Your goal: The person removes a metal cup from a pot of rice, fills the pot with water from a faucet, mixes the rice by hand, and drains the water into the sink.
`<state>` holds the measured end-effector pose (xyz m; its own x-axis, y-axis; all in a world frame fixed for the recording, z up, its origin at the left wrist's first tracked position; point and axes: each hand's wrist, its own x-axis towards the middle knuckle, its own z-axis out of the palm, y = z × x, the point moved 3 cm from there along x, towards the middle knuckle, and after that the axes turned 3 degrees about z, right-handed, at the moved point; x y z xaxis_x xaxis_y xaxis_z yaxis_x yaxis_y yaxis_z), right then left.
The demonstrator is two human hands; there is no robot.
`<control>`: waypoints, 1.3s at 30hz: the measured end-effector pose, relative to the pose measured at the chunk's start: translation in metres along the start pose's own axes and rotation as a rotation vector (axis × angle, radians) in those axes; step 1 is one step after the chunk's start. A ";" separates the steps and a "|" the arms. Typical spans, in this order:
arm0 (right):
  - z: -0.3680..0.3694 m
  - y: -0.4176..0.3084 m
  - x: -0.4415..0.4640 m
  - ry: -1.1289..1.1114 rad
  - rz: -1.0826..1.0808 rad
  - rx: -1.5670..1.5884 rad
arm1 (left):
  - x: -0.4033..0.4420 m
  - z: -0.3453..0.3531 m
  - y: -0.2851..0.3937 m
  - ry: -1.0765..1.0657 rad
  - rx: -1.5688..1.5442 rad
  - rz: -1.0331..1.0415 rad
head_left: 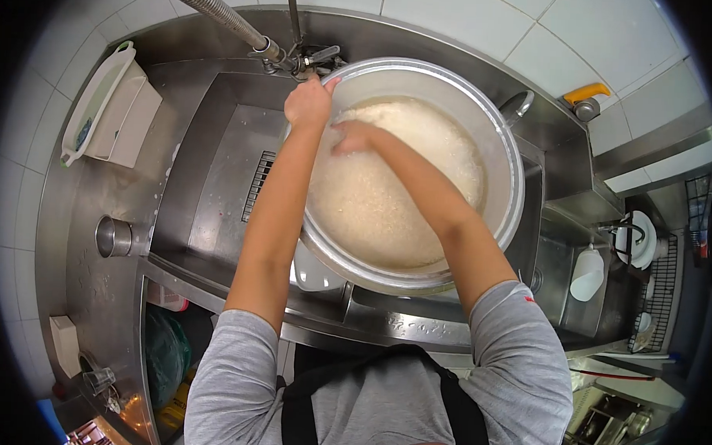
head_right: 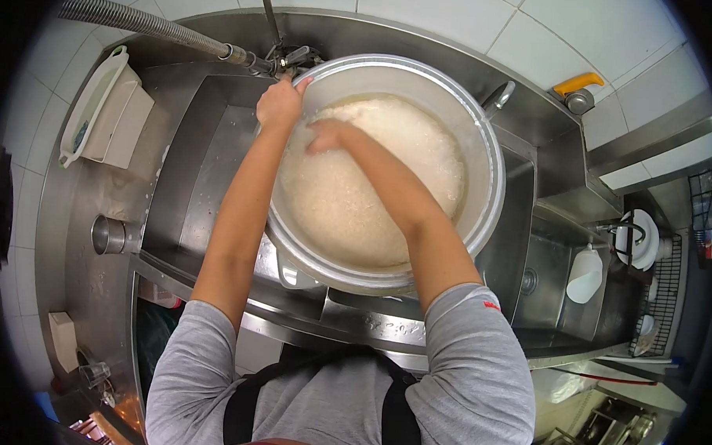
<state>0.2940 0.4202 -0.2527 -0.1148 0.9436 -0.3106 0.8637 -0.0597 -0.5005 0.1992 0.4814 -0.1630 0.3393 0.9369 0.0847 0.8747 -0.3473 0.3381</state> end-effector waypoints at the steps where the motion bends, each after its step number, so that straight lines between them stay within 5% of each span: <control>1: 0.003 -0.019 -0.002 -0.218 -0.068 0.016 | 0.001 0.000 -0.001 -0.002 0.000 0.000; 4: 0.036 -0.049 -0.007 -0.643 -0.385 -0.374 | 0.000 0.001 -0.002 -0.015 -0.001 0.010; 6: 0.053 -0.046 -0.028 -0.519 -0.049 -0.109 | -0.001 0.000 -0.001 0.034 0.033 0.031; 8: 0.065 -0.055 -0.059 -0.496 -0.256 -0.137 | 0.000 -0.001 -0.002 0.037 0.025 0.030; 11: 0.064 -0.063 -0.108 -0.626 -0.220 -0.262 | 0.000 0.000 -0.004 0.026 0.013 0.022; 13: 0.052 -0.067 -0.136 -0.382 -0.447 -0.599 | 0.002 0.000 -0.004 0.010 0.001 0.013; 18: 0.025 0.018 -0.094 -0.164 -0.136 -0.421 | -0.002 -0.005 0.005 0.020 -0.002 0.037; 20: 0.023 0.032 -0.098 0.185 0.269 -0.583 | -0.002 -0.004 0.006 0.036 -0.006 0.037; 22: 0.030 0.031 -0.113 0.004 0.239 -0.620 | 0.001 -0.005 0.007 0.049 -0.006 0.042; 24: 0.009 0.016 -0.153 -0.266 -0.076 -0.436 | -0.002 -0.004 0.004 0.027 -0.015 0.047; 26: 0.000 0.032 -0.156 -0.213 -0.003 -0.452 | -0.004 -0.003 0.006 0.018 -0.006 0.061; 28: 0.019 0.062 -0.147 -0.171 0.423 -0.617 | -0.001 -0.006 0.015 0.034 -0.020 0.069; 30: 0.031 0.055 -0.163 -0.044 0.306 -0.765 | 0.000 -0.004 0.019 0.061 -0.003 0.084; 32: 0.031 0.038 -0.183 -0.320 -0.072 -0.534 | -0.002 -0.005 0.020 0.061 0.006 0.085; 34: 0.025 0.061 -0.183 -0.267 0.016 -0.485 | -0.006 -0.007 0.019 0.068 0.021 0.108; 36: 0.011 0.084 -0.184 -0.109 0.350 -0.488 | -0.005 -0.007 0.017 0.075 0.030 0.095; 39: -0.011 0.115 -0.187 -0.095 0.358 -0.338 | -0.006 -0.007 0.019 0.085 0.071 0.089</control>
<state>0.4201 0.2408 -0.2437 0.1868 0.8485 -0.4951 0.9660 -0.2505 -0.0647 0.2112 0.4700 -0.1501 0.3889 0.9013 0.1911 0.8657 -0.4284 0.2588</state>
